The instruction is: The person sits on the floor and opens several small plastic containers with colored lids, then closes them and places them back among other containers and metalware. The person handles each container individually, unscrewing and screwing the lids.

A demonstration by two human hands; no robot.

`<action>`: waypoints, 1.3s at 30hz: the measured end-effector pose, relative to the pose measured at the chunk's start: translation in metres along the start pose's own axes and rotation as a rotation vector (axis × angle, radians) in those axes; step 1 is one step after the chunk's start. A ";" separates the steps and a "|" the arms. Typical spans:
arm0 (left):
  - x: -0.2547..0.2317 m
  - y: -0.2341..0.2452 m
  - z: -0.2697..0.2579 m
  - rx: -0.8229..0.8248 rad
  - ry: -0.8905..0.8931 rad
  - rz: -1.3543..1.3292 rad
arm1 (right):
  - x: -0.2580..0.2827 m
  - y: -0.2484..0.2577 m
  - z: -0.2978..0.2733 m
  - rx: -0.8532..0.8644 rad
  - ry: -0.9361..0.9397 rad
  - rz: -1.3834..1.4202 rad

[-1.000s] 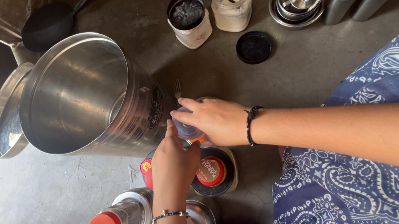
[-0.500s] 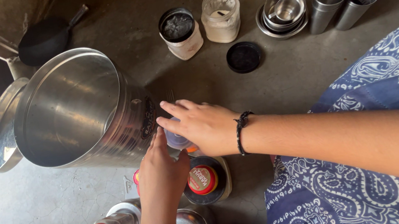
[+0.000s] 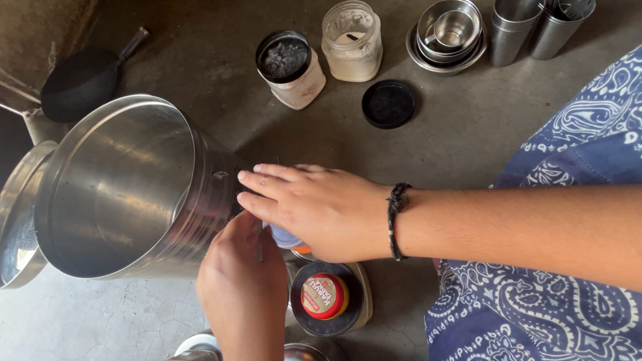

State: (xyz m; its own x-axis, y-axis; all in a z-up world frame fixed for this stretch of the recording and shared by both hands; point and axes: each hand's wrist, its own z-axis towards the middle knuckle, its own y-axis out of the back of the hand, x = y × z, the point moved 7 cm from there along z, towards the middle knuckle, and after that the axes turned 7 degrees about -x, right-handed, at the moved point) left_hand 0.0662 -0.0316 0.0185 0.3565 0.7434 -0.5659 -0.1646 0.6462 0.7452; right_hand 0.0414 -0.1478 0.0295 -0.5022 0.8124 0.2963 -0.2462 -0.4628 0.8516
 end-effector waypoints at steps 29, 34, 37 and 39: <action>-0.046 0.064 0.003 -0.264 -0.219 0.169 | 0.027 0.069 0.014 -0.231 0.119 0.031; -0.048 0.074 0.004 -0.248 -0.204 0.114 | 0.028 0.070 0.012 -0.138 0.071 -0.046; -0.055 0.078 0.003 -0.280 -0.230 0.095 | 0.033 0.074 0.012 -0.127 0.065 -0.068; -0.055 0.080 0.005 -0.287 -0.199 0.109 | 0.037 0.080 0.015 -0.148 0.065 -0.059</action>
State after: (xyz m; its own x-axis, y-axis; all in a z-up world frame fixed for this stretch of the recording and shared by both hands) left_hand 0.0378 -0.0215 0.1113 0.4898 0.7808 -0.3878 -0.4529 0.6080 0.6522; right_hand 0.0155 -0.1498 0.1146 -0.5342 0.8176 0.2149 -0.3937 -0.4656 0.7926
